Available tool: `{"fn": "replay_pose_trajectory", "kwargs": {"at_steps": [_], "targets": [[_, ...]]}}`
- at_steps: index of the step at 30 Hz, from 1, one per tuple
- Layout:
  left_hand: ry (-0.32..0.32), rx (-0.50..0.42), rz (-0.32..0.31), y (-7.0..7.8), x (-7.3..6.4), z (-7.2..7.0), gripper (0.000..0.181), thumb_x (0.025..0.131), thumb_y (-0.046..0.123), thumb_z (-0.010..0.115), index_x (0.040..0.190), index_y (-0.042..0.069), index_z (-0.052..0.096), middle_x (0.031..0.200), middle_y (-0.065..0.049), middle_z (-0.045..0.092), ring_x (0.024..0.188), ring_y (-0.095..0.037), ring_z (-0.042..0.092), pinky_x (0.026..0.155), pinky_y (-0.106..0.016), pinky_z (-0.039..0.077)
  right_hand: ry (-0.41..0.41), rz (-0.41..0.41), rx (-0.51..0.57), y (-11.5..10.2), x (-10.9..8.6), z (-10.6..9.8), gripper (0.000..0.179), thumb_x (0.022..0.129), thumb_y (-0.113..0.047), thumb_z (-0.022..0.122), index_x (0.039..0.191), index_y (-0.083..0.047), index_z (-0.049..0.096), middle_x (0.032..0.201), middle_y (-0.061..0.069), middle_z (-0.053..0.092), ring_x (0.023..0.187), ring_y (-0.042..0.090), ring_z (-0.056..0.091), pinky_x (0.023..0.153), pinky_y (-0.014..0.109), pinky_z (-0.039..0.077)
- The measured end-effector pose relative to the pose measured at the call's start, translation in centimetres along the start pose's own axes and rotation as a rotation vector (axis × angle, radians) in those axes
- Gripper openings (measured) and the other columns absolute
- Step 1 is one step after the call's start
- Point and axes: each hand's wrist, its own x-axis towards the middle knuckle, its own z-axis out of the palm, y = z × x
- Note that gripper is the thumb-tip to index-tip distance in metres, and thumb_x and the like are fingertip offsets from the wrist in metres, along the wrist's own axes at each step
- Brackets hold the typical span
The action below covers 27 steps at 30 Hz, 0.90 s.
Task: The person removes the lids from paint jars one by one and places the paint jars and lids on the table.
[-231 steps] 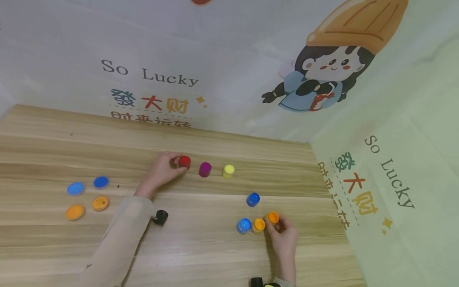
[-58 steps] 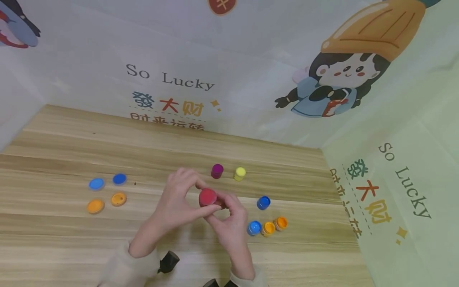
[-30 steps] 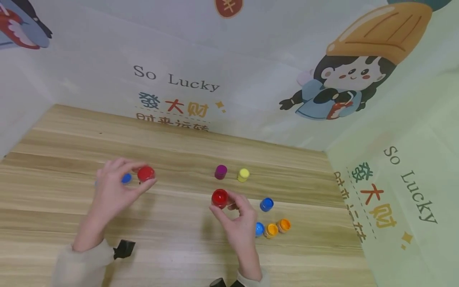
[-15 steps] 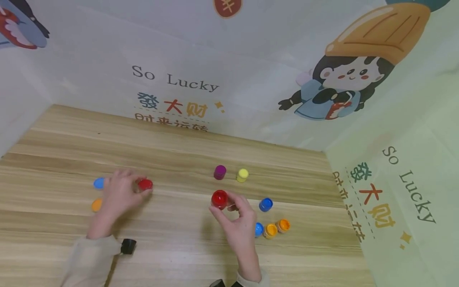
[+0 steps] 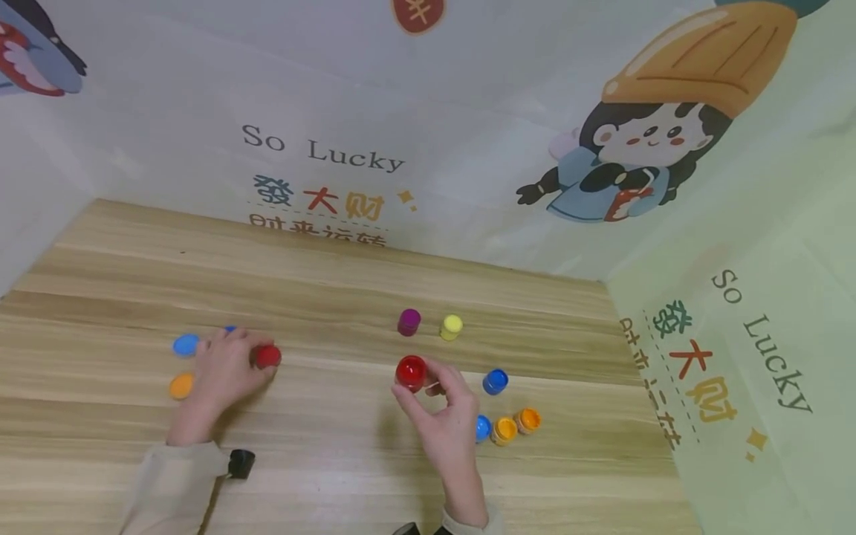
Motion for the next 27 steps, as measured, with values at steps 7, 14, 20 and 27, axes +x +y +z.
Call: {"fn": "replay_pose_trajectory", "kwargs": {"at_steps": [7,14,20,27], "targets": [[-0.007,-0.006,-0.010,0.2,0.1,0.0,0.039,0.072,0.018,0.074,0.105,-0.001,0.067,0.107,-0.026,0.060,0.089,-0.041,0.047,0.070,-0.049,0.028,0.019,0.043,0.039,0.2,0.0,-0.4,0.033,0.078,-0.010,0.076,0.109,-0.005,0.065,0.090,0.003,0.068,0.080,0.016,0.057,0.067,0.029,0.047],[0.054,-0.023,0.013,1.9,0.9,-0.3,0.040,0.077,0.023,0.071,0.107,-0.002,0.066,0.111,-0.027,0.059,0.100,-0.045,0.047,0.077,-0.054,0.033,0.051,0.074,0.024,0.9,-0.2,-1.1,0.031,0.078,-0.007,0.075,0.106,-0.003,0.064,0.093,0.005,0.068,0.082,0.017,0.058,0.067,0.029,0.047],[0.062,-0.126,0.109,5.1,3.6,0.8,0.033,0.077,0.017,0.074,0.104,0.000,0.068,0.097,-0.019,0.065,0.093,-0.040,0.054,0.080,-0.053,0.034,0.086,0.115,0.017,1.5,-0.6,-2.3,0.033,0.077,-0.004,0.075,0.107,-0.001,0.061,0.096,0.007,0.068,0.085,0.016,0.056,0.068,0.027,0.046],[0.011,-0.251,0.189,8.0,6.4,3.2,0.033,0.077,0.012,0.072,0.107,0.000,0.067,0.092,-0.013,0.066,0.090,-0.033,0.055,0.086,-0.053,0.035,0.128,0.214,-0.025,2.9,-2.1,-4.3,0.035,0.076,-0.004,0.076,0.107,-0.001,0.060,0.094,0.009,0.068,0.081,0.013,0.056,0.066,0.026,0.046]]}}
